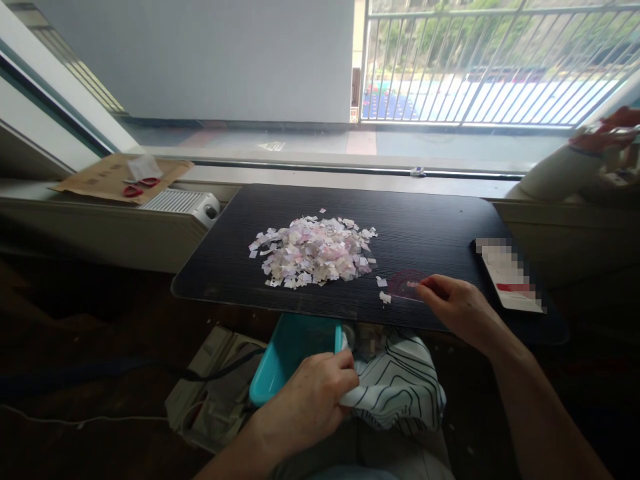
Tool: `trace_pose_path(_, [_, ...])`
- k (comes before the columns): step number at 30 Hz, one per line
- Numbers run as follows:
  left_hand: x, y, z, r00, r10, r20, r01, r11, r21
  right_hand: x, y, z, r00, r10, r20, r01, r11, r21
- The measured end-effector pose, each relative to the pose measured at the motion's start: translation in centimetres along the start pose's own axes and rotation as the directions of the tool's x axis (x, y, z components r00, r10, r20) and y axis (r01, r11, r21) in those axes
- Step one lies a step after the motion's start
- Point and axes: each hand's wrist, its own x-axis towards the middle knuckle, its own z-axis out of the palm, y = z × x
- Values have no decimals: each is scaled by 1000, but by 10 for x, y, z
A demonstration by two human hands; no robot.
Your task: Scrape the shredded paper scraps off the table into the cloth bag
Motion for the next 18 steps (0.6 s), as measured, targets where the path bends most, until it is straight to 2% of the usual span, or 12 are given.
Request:
trace_pose_path(3, [0, 1, 0, 1000, -6, 4, 6, 1000, 0, -4, -1, -3, 1000, -6, 25, 7, 1000, -19])
trace_pose_path(9, [1, 2, 1, 1000, -5, 7, 5, 1000, -2, 3, -4, 6, 997, -6, -71, 10, 999, 47])
trace_pose_path(14, [3, 4, 1, 1000, 4, 5, -4, 1000, -3, 8, -6, 9, 1000, -18, -24, 17, 1000, -21])
trace_pose_path(18, [4, 3, 2, 1000, 9, 7, -9, 1000, -1, 7, -3, 8, 999, 9, -52, -9, 1000, 5])
